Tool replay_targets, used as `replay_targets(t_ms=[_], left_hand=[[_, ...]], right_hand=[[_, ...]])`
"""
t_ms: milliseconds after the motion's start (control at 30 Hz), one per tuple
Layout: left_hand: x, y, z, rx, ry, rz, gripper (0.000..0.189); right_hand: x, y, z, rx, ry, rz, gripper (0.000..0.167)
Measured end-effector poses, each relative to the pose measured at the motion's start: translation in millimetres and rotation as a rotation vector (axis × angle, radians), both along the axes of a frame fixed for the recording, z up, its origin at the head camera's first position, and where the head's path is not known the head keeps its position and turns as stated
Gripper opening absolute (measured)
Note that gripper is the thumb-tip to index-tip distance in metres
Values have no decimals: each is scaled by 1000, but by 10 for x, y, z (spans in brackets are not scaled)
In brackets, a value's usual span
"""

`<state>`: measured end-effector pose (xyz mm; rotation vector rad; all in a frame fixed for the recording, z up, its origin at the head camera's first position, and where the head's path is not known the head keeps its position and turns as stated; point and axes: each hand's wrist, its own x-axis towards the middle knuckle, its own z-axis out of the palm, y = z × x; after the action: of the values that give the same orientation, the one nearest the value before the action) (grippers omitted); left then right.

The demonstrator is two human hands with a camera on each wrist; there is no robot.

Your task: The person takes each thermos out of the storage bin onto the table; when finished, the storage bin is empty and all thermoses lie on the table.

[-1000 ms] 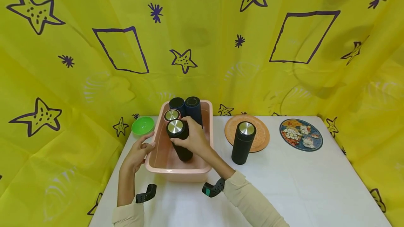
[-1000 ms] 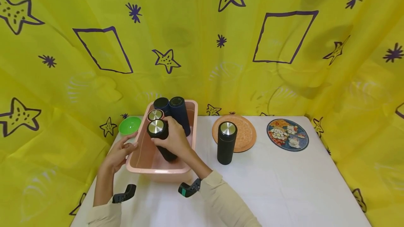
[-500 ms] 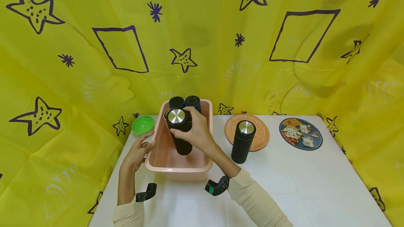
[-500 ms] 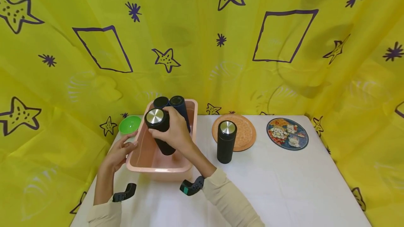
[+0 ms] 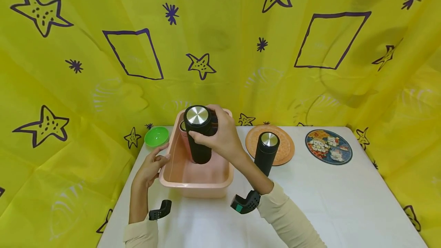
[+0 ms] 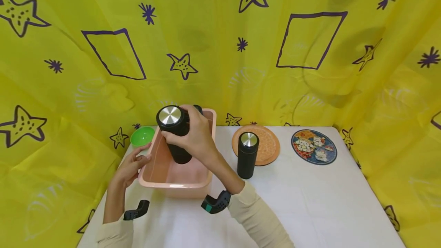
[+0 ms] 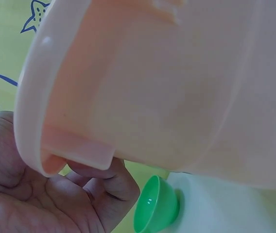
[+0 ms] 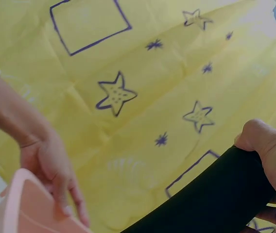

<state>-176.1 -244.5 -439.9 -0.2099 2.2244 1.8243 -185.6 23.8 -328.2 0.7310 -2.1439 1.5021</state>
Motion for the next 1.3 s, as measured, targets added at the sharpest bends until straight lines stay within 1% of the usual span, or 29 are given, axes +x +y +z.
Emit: replay_targets(t_ms=[267,433,567,700,900,1100,1300], left_hand=[[-11,4,0,0,-11,0,58],[-23,-3,2,-1,-6,-5,58],[-24,-1,12,-4,-2,-12,58],[-8,-1,20,-8,-7,-12,58],[12,-8,23,-11,0,-23,58],[14,-18,15,-14,1,-31,58],[11,-19,16,-12,2,-32,58]], right_hand=[[96,183,233,-47,-13,51,64],[164,331,363,-37,-26,30,64],[216,443,426,-16,-22,1,65],[280,552,443,7,-16,-21,65],[384,708,439,11,-22,-36,65],[495,864,377,35,-45,-80,65],[589,998,307,47,-29,-94,66]])
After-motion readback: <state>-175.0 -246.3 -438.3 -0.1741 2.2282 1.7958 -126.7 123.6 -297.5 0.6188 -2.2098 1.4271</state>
